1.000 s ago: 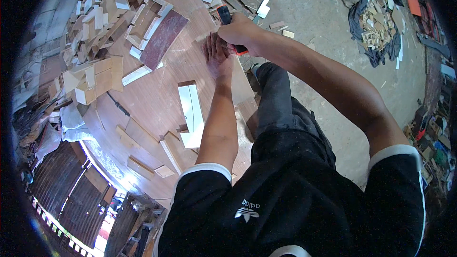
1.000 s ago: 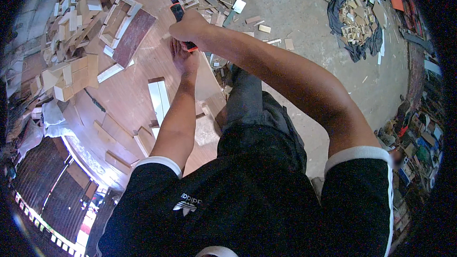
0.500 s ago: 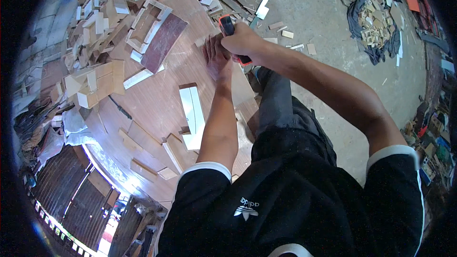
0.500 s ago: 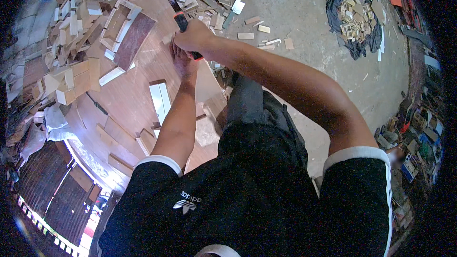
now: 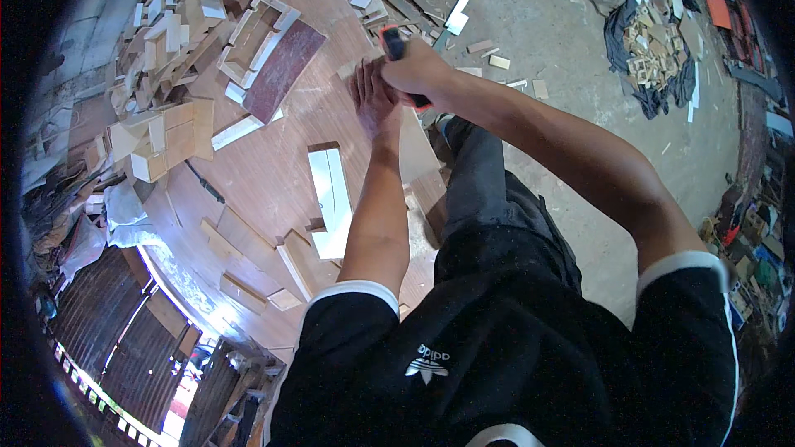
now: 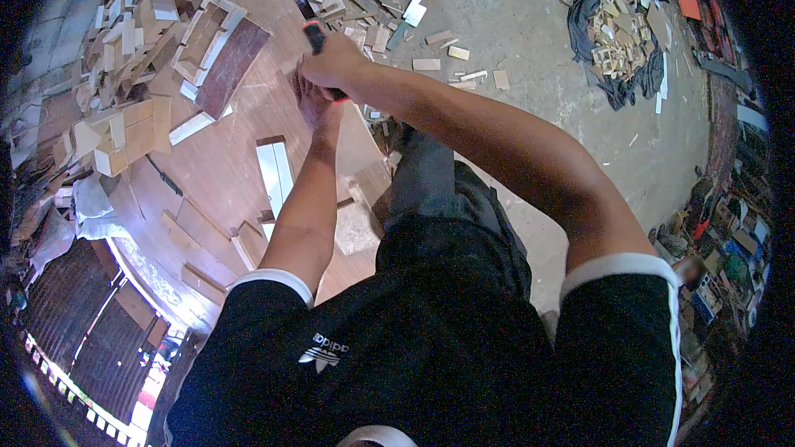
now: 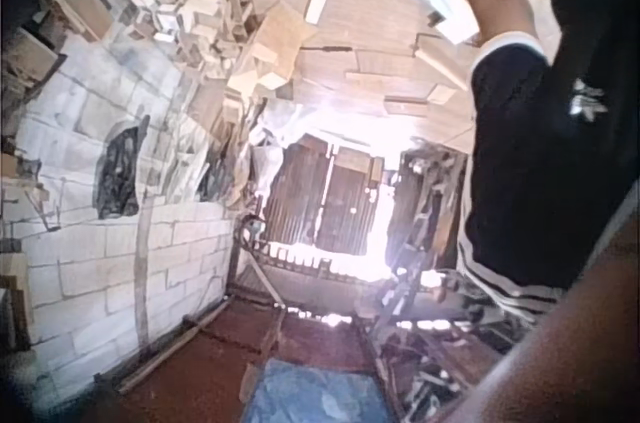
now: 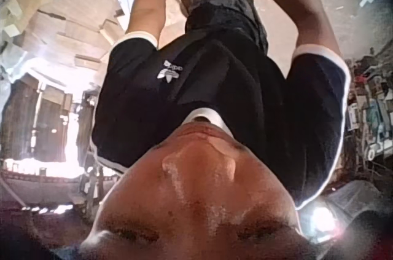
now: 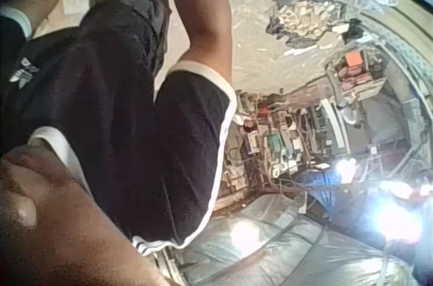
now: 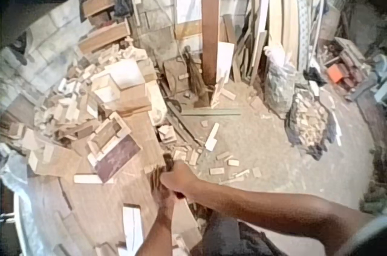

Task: The person is using a hand saw to cut a small piece of wood in a workshop.

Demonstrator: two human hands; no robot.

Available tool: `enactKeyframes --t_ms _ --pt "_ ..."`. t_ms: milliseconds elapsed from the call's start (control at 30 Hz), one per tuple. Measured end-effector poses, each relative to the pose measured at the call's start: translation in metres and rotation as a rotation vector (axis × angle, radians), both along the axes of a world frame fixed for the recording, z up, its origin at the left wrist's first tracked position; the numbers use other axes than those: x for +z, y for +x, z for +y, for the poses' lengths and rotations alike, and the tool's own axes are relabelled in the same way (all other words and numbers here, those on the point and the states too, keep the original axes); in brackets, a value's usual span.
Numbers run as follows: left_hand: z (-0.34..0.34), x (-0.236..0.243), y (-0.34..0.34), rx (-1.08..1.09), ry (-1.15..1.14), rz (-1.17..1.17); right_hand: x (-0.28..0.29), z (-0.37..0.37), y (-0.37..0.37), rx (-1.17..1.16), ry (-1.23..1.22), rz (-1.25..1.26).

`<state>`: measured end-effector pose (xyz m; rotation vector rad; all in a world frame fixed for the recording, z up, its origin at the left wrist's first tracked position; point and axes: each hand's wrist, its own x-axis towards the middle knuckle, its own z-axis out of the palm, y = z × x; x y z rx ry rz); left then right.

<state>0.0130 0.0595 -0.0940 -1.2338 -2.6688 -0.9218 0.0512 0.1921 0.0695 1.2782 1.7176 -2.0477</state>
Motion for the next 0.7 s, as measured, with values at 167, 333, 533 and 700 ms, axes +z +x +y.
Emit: enactKeyframes --t_ms 167,333,533,700 --pt "0.002 -0.006 -0.002 0.014 0.050 0.108 -0.013 0.002 -0.002 -0.033 -0.007 -0.027" --pt "-0.004 -0.007 0.005 0.010 -0.020 -0.039 -0.050 -0.008 -0.018 0.028 0.072 -0.183" --pt "-0.002 -0.020 0.005 0.071 -0.098 0.019 0.018 -0.006 0.003 -0.083 -0.067 0.048" --pt "-0.001 -0.028 0.002 0.059 -0.006 0.053 0.008 -0.013 0.008 -0.037 0.117 -0.041"
